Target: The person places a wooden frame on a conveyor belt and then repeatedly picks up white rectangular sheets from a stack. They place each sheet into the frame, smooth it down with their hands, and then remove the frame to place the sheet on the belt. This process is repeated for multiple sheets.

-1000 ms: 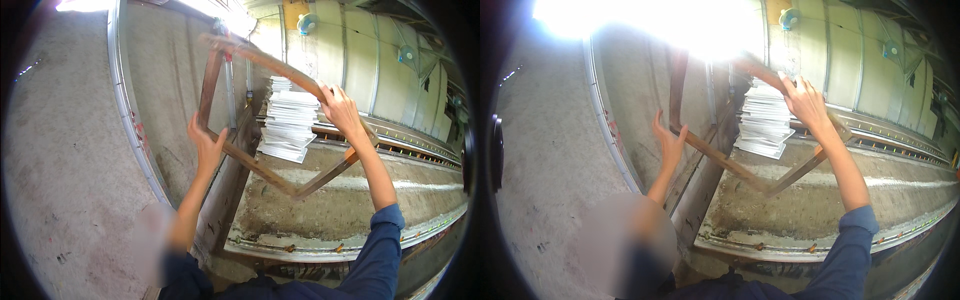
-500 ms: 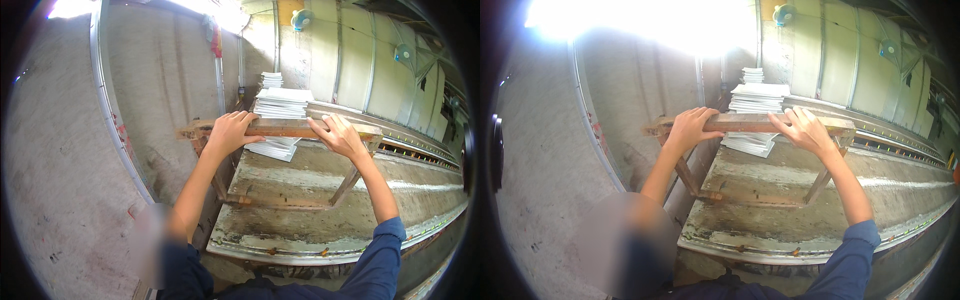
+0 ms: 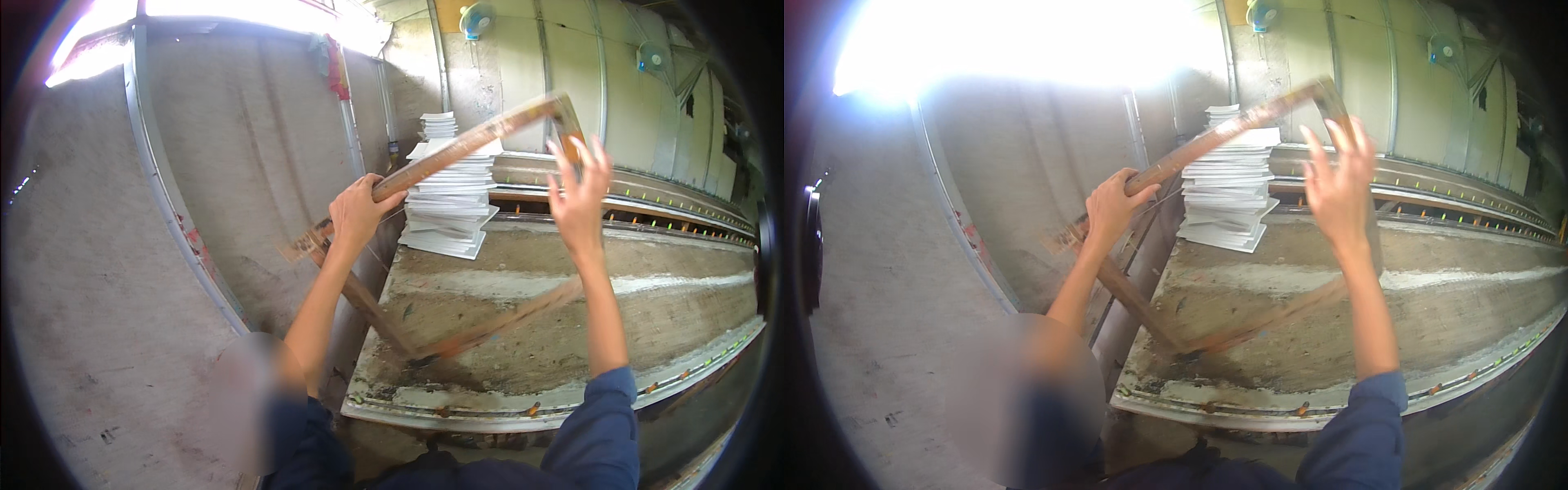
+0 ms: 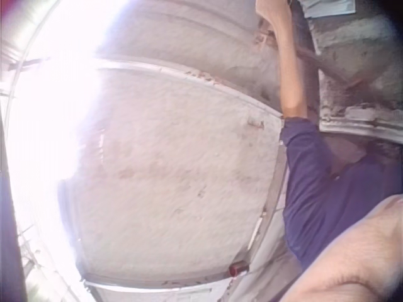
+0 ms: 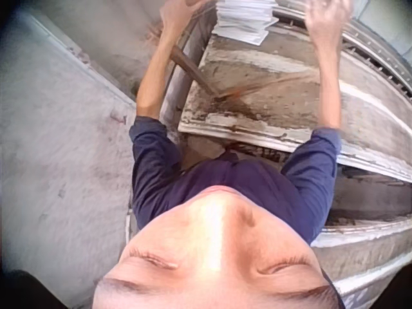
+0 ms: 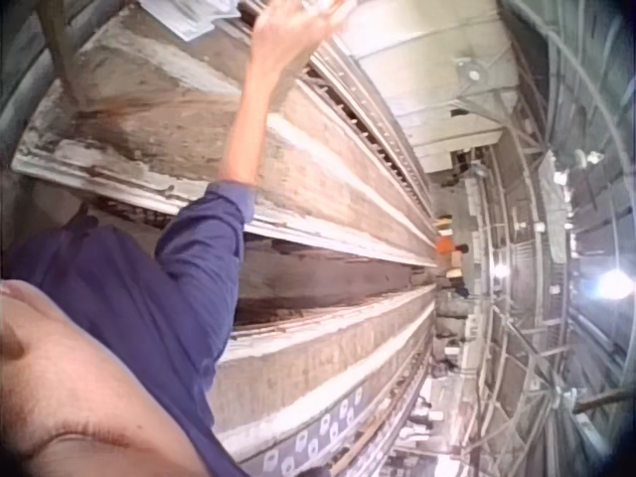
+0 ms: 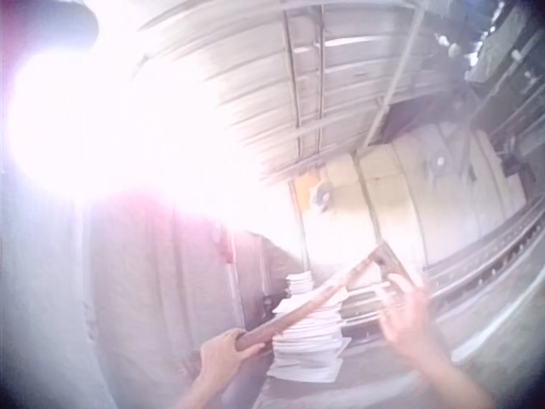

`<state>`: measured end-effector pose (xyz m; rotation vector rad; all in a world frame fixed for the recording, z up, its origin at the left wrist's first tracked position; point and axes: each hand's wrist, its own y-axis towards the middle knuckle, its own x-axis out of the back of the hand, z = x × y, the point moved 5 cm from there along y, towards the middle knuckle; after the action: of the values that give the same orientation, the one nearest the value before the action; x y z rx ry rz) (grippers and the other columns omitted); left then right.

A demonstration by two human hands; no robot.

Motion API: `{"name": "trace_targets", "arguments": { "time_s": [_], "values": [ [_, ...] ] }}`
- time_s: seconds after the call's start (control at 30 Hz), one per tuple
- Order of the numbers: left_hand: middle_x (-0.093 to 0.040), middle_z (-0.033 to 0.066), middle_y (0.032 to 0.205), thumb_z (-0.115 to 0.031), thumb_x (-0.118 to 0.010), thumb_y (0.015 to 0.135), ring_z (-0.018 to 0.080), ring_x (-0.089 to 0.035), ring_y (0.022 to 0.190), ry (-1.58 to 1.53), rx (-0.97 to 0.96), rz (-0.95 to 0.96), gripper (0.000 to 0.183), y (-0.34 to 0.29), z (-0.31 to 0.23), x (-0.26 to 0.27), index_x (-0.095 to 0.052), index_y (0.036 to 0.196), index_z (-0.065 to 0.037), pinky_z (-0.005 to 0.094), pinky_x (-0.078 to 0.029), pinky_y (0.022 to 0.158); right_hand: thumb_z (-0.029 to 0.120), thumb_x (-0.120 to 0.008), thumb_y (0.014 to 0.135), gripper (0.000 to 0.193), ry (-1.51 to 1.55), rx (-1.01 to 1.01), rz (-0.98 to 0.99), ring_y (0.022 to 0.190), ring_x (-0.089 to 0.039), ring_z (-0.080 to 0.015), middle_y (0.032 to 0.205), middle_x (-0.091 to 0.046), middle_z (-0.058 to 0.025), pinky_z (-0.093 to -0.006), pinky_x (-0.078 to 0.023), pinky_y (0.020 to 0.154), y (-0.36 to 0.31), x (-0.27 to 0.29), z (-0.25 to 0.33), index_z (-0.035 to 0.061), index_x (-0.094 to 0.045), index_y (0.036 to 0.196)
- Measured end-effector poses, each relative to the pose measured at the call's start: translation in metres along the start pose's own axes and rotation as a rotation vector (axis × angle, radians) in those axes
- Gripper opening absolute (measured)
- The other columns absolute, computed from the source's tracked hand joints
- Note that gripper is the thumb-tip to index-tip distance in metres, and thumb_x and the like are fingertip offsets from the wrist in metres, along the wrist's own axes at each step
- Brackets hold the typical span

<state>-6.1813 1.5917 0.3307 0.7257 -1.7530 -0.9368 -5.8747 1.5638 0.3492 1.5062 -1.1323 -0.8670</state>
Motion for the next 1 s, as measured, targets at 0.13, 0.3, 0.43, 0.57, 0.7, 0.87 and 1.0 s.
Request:
{"name": "trace_targets", "arguments": {
  "time_s": [0.13, 0.3, 0.43, 0.57, 0.7, 0.87, 1.0],
  "values": [
    [-0.064, 0.0128, 0.078, -0.051, -0.062, 0.074, 0.0302, -0.062, 0.075, -0.094, 0.304, -0.109, 0.052, -0.027, 0.043, -0.011, -0.062, 0.094, -0.003, 0.0377, -0.045, 0.065, 0.019, -0.058, 0.082, 0.052, 0.184, -0.371, -0.160, 0.129, -0.019, -0.0336, 0.133, -0.027, -0.0145, -0.0515, -0.017, 0.104, -0.079, 0.019, -0.018, 0.0091, -0.038, 0.129],
    [-0.062, 0.0122, 0.072, -0.049, -0.058, 0.078, 0.0248, -0.060, 0.068, -0.381, 0.526, -0.225, 0.051, -0.052, 0.062, -0.049, -0.060, 0.089, 0.001, 0.0337, -0.044, 0.065, 0.039, -0.064, 0.077, 0.086, 0.564, -0.944, 0.155, 0.131, -0.012, -0.0345, 0.141, -0.010, -0.0233, -0.0486, -0.016, 0.105, -0.193, -0.070, -0.034, 0.0039, -0.015, 0.137],
    [-0.061, 0.0092, 0.069, -0.049, -0.056, 0.080, 0.0176, -0.059, 0.064, -0.539, 0.568, -0.250, 0.053, -0.048, 0.083, -0.046, -0.057, 0.086, 0.004, 0.0305, -0.044, 0.061, 0.042, -0.064, 0.076, 0.088, 0.734, -1.011, 0.236, 0.122, -0.034, -0.0364, 0.132, -0.032, -0.0287, -0.0426, -0.028, 0.100, -0.171, -0.095, -0.019, -0.0027, -0.017, 0.135],
    [-0.060, 0.0090, 0.066, -0.052, -0.055, 0.081, 0.0159, -0.060, 0.059, -0.578, 0.578, -0.128, 0.056, -0.053, 0.113, -0.028, -0.056, 0.085, 0.004, 0.0283, -0.045, 0.055, 0.032, -0.061, 0.080, 0.065, 0.728, -0.928, 0.411, 0.098, -0.055, -0.0413, 0.106, -0.054, -0.0310, -0.0413, -0.043, 0.083, -0.154, -0.094, -0.014, -0.0062, -0.032, 0.123],
    [-0.058, 0.0097, 0.062, -0.053, -0.054, 0.082, 0.0166, -0.060, 0.054, -0.460, 0.625, 0.073, 0.057, -0.100, 0.145, -0.007, -0.056, 0.082, 0.005, 0.0289, -0.047, 0.051, 0.027, -0.060, 0.079, 0.059, 0.609, -0.890, 0.632, 0.093, -0.057, -0.0429, 0.098, -0.056, -0.0323, -0.0425, -0.044, 0.079, -0.176, -0.072, 0.025, -0.0069, -0.034, 0.119],
    [-0.058, 0.0102, 0.059, -0.054, -0.052, 0.082, 0.0177, -0.060, 0.050, -0.410, 0.832, 0.311, 0.060, -0.182, 0.179, -0.039, -0.057, 0.083, 0.006, 0.0295, -0.049, 0.050, 0.024, -0.058, 0.077, 0.059, 0.535, -0.946, 0.963, 0.091, -0.057, -0.0429, 0.095, -0.055, -0.0336, -0.0428, -0.044, 0.077, -0.239, -0.071, 0.060, -0.0083, -0.033, 0.120],
    [-0.061, 0.0129, 0.063, -0.055, -0.051, 0.082, 0.0184, -0.062, 0.053, -0.408, 0.885, 0.438, 0.062, -0.219, 0.202, -0.062, -0.058, 0.084, 0.007, 0.0286, -0.049, 0.051, 0.023, -0.057, 0.076, 0.059, 0.577, -0.982, 1.042, 0.091, -0.057, -0.0430, 0.096, -0.055, -0.0325, -0.0435, -0.043, 0.078, -0.264, -0.068, 0.073, -0.0069, -0.033, 0.120]
  ]
}}
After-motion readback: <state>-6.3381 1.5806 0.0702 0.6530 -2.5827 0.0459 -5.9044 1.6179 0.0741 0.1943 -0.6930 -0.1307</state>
